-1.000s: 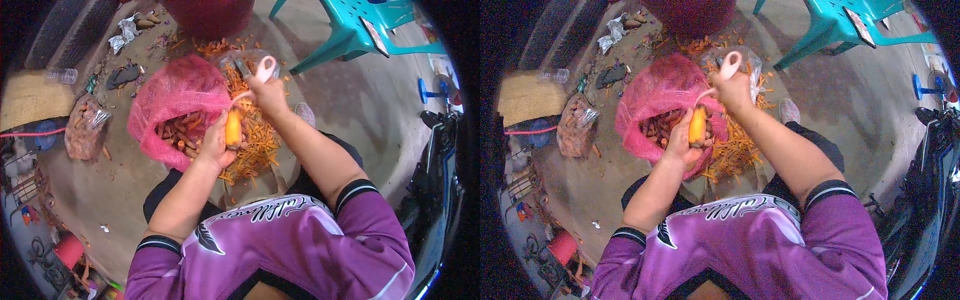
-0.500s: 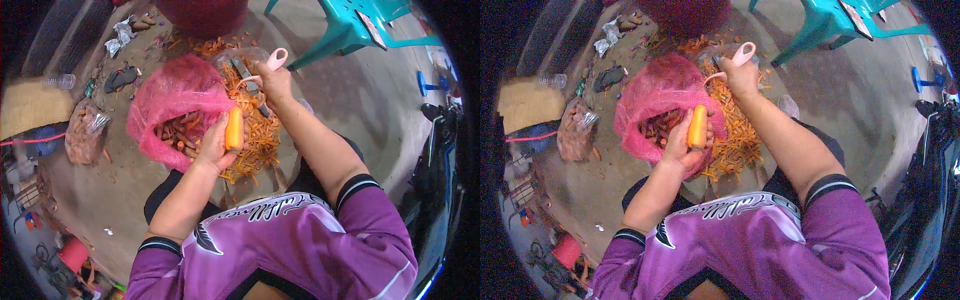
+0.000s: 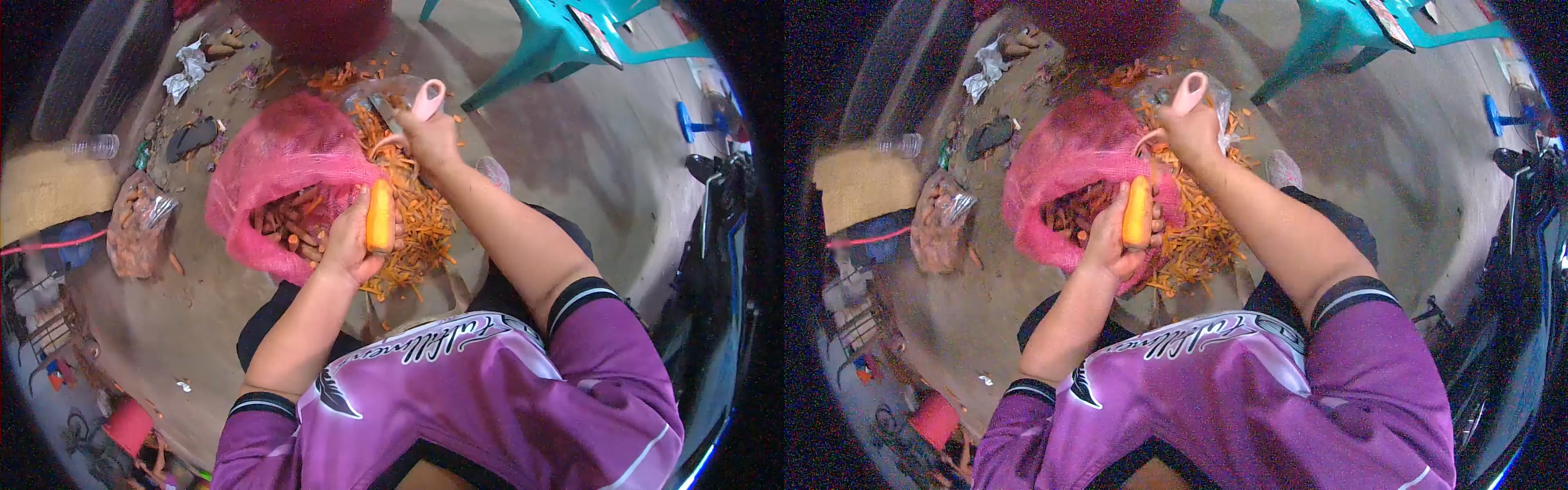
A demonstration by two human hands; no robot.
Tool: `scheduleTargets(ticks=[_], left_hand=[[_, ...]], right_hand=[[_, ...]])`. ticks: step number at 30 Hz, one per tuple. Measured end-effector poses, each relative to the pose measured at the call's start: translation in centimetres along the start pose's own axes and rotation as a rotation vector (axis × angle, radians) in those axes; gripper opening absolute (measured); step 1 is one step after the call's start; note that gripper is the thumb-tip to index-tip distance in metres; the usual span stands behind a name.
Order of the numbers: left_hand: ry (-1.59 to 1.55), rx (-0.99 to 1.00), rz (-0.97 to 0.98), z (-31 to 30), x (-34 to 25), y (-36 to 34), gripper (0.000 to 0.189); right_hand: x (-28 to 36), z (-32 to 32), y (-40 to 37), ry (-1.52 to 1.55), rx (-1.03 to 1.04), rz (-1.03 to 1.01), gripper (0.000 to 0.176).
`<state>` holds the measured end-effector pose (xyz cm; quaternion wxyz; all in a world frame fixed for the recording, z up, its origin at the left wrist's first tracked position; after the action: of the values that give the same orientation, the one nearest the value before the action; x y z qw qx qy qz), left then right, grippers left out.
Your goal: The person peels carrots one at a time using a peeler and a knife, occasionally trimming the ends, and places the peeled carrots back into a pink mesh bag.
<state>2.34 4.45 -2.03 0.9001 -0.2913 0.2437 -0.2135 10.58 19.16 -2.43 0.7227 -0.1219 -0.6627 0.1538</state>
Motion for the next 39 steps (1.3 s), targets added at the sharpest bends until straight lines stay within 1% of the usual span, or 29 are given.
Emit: scheduleTargets(ticks=[1, 2, 4, 5, 6, 9, 10, 13, 14, 15, 17, 18, 20, 21, 22, 23, 24, 25, 26, 27, 28, 29, 30, 31, 33, 34, 37, 38, 39], left_hand=[[-0.025, 0.03, -0.018, 0.5, -0.1, -0.1, 0.039], [-0.028, 0.022, 0.014, 0.8, -0.6, -0.3, 0.039], [0.017, -0.078, 0.07, -0.3, -1.2, 0.1, 0.037], [0.038, -0.13, 0.098, -0.9, -1.3, 0.3, 0.037], [-0.002, -0.152, 0.126, -1.2, -1.4, 0.3, 0.031], [-0.074, -0.209, 0.1, -0.9, -1.4, 0.1, 0.027], [-0.099, -0.241, 0.095, -1.2, -1.2, 0.3, 0.026], [-0.014, -0.086, 0.083, -0.7, -0.5, 0.2, 0.033], [-0.011, -0.054, 0.049, -0.4, -0.1, 0.0, 0.034], [-0.006, -0.022, 0.015, 0.0, 0.1, -0.3, 0.034], [0.005, 0.046, -0.053, 1.2, 0.3, -0.6, 0.035], [-0.02, 0.028, -0.063, 1.6, 0.0, -0.6, 0.036], [0.022, -0.057, 0.005, 0.8, -0.5, -0.3, 0.036], [0.039, -0.102, 0.04, 0.2, -0.8, -0.3, 0.036], [0.031, -0.078, 0.052, -0.1, -0.8, -0.3, 0.035], [0.018, -0.143, 0.068, -0.2, -0.8, -0.3, 0.034], [0.006, -0.209, 0.081, 0.0, -0.7, -0.4, 0.034], [-0.004, -0.273, 0.093, -0.1, -0.7, -0.5, 0.033], [-0.013, -0.247, 0.066, -1.1, -0.5, -0.2, 0.032], [-0.035, -0.164, 0.047, -0.9, -0.3, -0.2, 0.033], [-0.058, -0.081, 0.029, -0.6, 0.0, -0.3, 0.034], [-0.079, 0.002, 0.011, -0.2, 0.2, -0.4, 0.034], [0.02, 0.025, -0.039, 0.2, 0.3, -0.7, 0.038], [0.02, 0.057, -0.037, 0.8, 0.3, -0.9, 0.038], [0.022, 0.121, -0.037, 1.9, 0.3, -1.3, 0.039], [-0.027, 0.07, -0.015, 2.2, 0.0, -1.5, 0.04], [0.028, 0.011, 0.09, 2.6, -1.1, -3.2, 0.041], [0.022, 0.024, 0.117, 2.7, -1.1, -3.9, 0.038], [0.046, -0.001, 0.14, 2.4, -1.1, -4.5, 0.037]], right_hand=[[0.1, -0.5, 0.7, -0.018, -0.08, -0.059, 0.019], [-0.7, -0.8, 0.7, -0.005, -0.048, 0.012, 0.019], [2.3, 0.6, -2.4, 0.018, 0.022, 0.151, 0.018], [0.7, 1.2, -2.4, 0.098, 0.11, 0.121, 0.019], [0.8, 1.9, -3.4, 0.056, 0.177, 0.124, 0.019], [0.7, 2.7, -6.6, -0.052, 0.342, 0.172, 0.018], [-0.6, 2.7, -6.1, -0.175, 0.373, 0.057, 0.017], [-0.7, 1.6, -4.6, -0.284, 0.355, 0.063, 0.017], [0.2, 1.0, -3.3, -0.251, 0.199, 0.093, 0.018], [-1.0, 0.4, -1.2, -0.062, 0.095, 0.035, 0.018], [-0.7, -0.9, 0.6, -0.002, -0.013, 0.042, 0.019], [-0.2, -0.8, 0.3, 0.011, -0.008, 0.043, 0.019], [0.7, -0.1, -0.8, 0.031, 0.016, 0.04, 0.02], [0.9, 0.5, -1.6, -0.009, 0.077, 0.038, 0.019], [0.9, 0.9, -2.8, -0.049, 0.138, 0.038, 0.019], [0.8, 1.4, -3.9, -0.088, 0.197, 0.038, 0.019], [0.6, 1.9, -5.1, -0.013, 0.298, 0.092, 0.02], [0.5, 1.9, -5.6, -0.084, 0.314, 0.086, 0.02], [0.4, 1.9, -5.8, -0.154, 0.327, 0.077, 0.02], [0.4, 1.8, -6.0, -0.225, 0.34, 0.067, 0.021], [0.7, 1.6, -5.2, -0.132, 0.301, 0.073, 0.022], [1.5, 0.8, -4.1, -0.226, 0.166, 0.082, 0.022], [1.1, -0.2, -2.0, -0.209, 0.089, 0.0, 0.022], [0.4, -1.1, -0.1, -0.189, 0.011, -0.082, 0.022], [-0.8, -1.7, 0.7, 0.043, -0.042, 0.025, 0.024], [-1.2, -2.0, 0.7, 0.155, -0.061, 0.073, 0.025], [-1.0, -1.8, -1.1, 0.076, 0.059, 0.111, 0.028], [-1.1, -2.0, -2.1, 0.214, 0.058, 0.185, 0.029], [-0.9, -2.5, -3.1, 0.255, 0.054, 0.23, 0.029]])
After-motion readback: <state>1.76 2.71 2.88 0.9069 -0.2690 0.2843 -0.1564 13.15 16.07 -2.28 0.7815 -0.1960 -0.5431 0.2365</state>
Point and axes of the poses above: each hand's wrist, its own y-axis towards the middle knuckle, its own z-axis out of the palm, x = y × z, the point moved 4 cm from there along y, towards the middle knuckle, and after that the axes turned 4 degrees about y, right-handed, at the moved point
